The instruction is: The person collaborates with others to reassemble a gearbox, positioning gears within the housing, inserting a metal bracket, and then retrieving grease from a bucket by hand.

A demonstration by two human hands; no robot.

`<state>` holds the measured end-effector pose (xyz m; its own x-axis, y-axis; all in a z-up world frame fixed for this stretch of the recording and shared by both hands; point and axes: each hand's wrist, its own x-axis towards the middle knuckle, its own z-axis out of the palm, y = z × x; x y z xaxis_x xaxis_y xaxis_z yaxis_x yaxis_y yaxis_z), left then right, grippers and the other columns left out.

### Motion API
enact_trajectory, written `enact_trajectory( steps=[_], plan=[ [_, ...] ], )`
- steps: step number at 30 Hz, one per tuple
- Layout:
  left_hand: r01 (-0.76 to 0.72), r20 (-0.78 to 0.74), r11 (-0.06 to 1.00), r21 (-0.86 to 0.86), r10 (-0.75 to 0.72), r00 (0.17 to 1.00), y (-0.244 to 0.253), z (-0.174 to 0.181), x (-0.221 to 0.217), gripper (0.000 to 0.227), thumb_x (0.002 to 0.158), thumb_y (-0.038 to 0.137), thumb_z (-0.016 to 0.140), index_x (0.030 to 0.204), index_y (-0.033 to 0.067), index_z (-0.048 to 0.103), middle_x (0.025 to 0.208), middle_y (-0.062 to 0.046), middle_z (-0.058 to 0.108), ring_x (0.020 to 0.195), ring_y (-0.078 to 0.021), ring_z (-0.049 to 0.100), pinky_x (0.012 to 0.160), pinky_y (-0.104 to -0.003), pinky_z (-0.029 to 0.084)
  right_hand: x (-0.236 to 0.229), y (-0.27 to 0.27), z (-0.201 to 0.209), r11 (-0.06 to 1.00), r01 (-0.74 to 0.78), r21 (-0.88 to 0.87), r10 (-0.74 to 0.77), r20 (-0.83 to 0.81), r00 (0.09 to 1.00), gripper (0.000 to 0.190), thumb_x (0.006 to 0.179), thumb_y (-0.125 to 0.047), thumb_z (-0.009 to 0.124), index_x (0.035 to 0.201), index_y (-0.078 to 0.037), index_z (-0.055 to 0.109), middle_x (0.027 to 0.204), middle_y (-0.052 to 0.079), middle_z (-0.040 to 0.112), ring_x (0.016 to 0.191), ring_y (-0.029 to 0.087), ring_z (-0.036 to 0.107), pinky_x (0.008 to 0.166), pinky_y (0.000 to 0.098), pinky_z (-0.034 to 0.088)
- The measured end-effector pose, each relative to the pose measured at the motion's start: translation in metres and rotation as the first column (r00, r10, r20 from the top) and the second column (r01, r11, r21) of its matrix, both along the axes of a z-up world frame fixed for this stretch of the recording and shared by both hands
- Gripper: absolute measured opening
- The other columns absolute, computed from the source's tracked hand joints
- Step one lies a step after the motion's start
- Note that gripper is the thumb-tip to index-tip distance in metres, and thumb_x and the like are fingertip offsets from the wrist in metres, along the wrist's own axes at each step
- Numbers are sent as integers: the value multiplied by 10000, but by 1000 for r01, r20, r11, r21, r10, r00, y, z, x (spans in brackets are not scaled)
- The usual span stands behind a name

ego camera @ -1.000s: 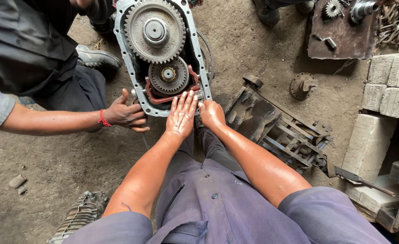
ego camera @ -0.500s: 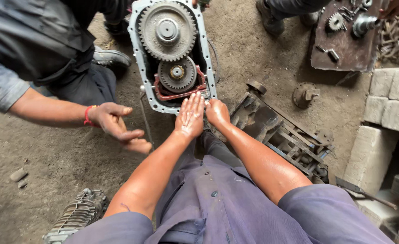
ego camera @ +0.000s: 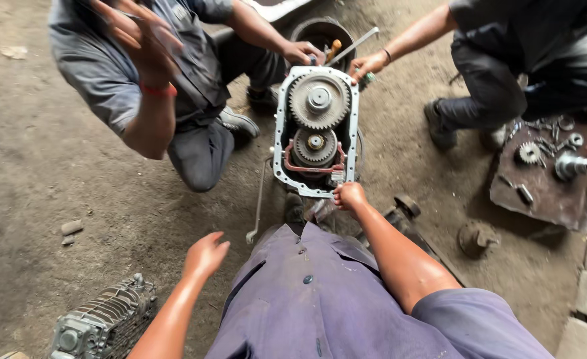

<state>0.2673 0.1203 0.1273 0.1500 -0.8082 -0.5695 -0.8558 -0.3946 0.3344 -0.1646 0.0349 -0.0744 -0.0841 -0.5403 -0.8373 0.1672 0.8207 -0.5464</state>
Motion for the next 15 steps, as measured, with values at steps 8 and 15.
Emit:
enact_trajectory(
  steps=[8, 15],
  plan=[
    [-202, 117, 979, 34, 197, 973, 105, -42, 111, 479, 858, 367, 746, 1210, 43, 759, 1152, -182, 777, 1080, -303, 741, 962, -395, 555, -6, 23, 39, 987, -161, -13, 162, 78, 984, 535, 940, -162, 648, 1445, -153, 471, 879, 58, 667, 663, 162, 654, 584, 346, 527],
    [-241, -26, 969, 47, 243, 970, 98, -46, 97, 501, 840, 357, 759, 1213, 21, 745, 1113, -178, 792, 1030, -282, 760, 924, -388, 561, -37, 54, 47, 965, -262, -34, 261, -20, 965, 738, 873, -172, 714, 1527, -191, 373, 875, 50, 698, 627, 152, 655, 537, 325, 524]
  ],
)
